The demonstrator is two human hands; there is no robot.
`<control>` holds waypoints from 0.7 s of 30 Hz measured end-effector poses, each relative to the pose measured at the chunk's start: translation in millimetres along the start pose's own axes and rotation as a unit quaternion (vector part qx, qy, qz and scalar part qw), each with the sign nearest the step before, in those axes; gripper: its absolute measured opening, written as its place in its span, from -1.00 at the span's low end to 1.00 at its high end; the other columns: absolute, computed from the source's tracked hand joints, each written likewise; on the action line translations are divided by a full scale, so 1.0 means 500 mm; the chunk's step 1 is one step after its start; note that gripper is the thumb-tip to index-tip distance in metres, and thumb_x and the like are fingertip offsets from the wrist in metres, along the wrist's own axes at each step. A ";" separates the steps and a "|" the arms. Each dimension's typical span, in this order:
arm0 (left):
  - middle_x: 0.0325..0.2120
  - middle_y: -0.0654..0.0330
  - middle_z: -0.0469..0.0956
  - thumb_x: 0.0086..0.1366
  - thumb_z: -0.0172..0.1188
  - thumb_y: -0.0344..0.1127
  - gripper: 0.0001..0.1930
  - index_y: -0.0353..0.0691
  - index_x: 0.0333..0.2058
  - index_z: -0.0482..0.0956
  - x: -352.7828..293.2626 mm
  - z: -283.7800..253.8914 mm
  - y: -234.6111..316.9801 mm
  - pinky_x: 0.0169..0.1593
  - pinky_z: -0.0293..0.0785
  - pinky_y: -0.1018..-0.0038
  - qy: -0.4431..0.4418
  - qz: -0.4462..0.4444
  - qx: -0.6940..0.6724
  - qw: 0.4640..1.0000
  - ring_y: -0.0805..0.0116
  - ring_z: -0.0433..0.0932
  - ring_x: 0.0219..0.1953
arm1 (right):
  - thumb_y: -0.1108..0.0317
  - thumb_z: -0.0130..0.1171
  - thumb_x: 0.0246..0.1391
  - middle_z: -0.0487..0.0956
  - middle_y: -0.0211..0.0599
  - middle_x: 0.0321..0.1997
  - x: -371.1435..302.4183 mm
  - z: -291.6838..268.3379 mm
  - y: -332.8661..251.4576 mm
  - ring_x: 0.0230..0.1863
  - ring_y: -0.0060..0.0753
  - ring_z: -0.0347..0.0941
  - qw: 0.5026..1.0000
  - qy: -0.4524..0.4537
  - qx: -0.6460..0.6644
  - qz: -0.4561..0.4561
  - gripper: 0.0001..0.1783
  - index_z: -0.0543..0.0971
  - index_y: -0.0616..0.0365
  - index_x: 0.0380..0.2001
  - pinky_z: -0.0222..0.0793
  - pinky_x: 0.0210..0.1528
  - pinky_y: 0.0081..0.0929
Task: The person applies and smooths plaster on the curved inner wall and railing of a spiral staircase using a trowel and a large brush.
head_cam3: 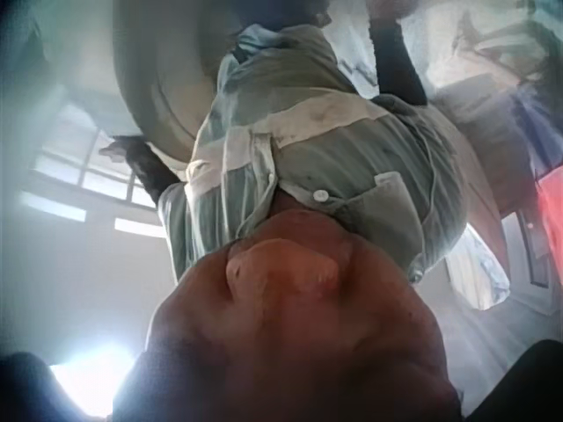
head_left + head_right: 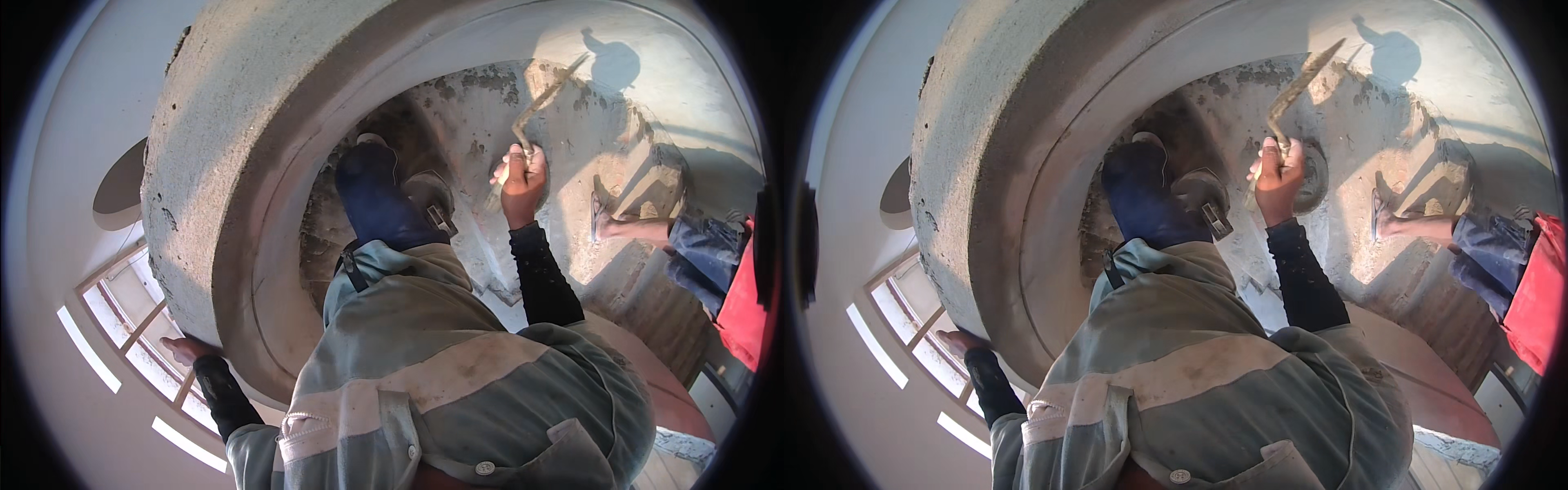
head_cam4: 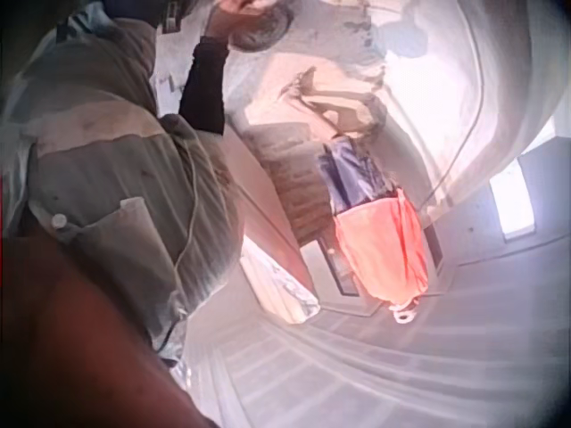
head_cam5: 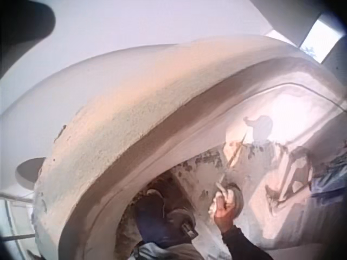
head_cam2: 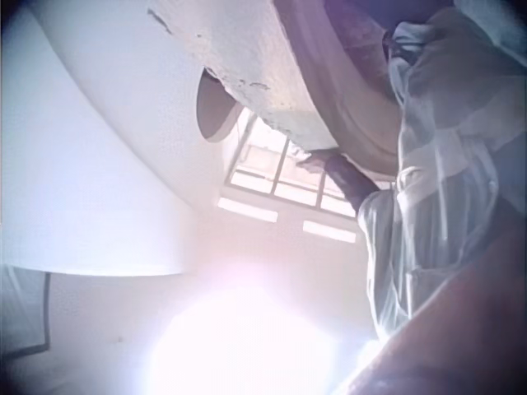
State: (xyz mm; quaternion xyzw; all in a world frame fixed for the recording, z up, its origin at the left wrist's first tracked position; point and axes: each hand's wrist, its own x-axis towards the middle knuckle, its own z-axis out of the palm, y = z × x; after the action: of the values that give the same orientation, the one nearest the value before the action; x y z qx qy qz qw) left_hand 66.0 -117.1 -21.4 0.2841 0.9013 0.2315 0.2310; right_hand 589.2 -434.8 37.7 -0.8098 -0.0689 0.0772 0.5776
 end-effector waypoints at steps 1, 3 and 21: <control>0.03 -0.33 0.42 0.34 -0.29 0.32 -0.09 -0.63 0.11 0.33 0.031 -0.020 0.073 0.15 0.38 -0.03 -0.013 0.005 -0.030 0.999 -0.20 0.48 0.03 | 0.25 0.16 0.20 0.43 -0.34 -0.53 -0.030 -0.046 0.118 -0.58 -0.54 0.39 0.995 -0.024 -0.090 0.044 -0.74 0.42 0.25 -0.31 0.38 -0.54 -0.47; 0.07 -0.28 0.41 0.36 -0.33 0.30 -0.12 -0.57 0.16 0.29 0.065 -0.010 0.163 0.18 0.37 0.01 -0.063 0.049 -0.062 0.995 -0.17 0.46 0.07 | 0.22 0.26 0.01 0.59 -0.06 -0.44 -0.109 0.025 0.379 -0.56 -0.17 0.54 0.961 -0.048 -0.192 0.194 -0.64 0.50 0.33 -0.29 0.44 -0.46 -0.28; 0.37 -0.12 0.01 0.31 -0.41 0.38 -0.07 -0.38 0.33 0.05 0.280 -0.088 0.102 0.39 -0.03 0.10 -0.128 0.095 -0.139 0.977 -0.08 0.05 0.37 | 0.20 0.22 -0.04 0.57 0.02 -0.12 -0.210 0.014 0.589 -0.04 0.07 0.51 0.904 -0.009 -0.382 0.193 -0.47 0.52 0.16 0.03 0.43 -0.01 -0.11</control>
State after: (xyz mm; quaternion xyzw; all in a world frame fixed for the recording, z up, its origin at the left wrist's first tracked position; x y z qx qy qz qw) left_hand -40.1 -5.6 1.3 0.3612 0.7923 0.3369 0.3582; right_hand 491.7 -544.7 -238.5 -0.9651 0.0592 0.1618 0.1972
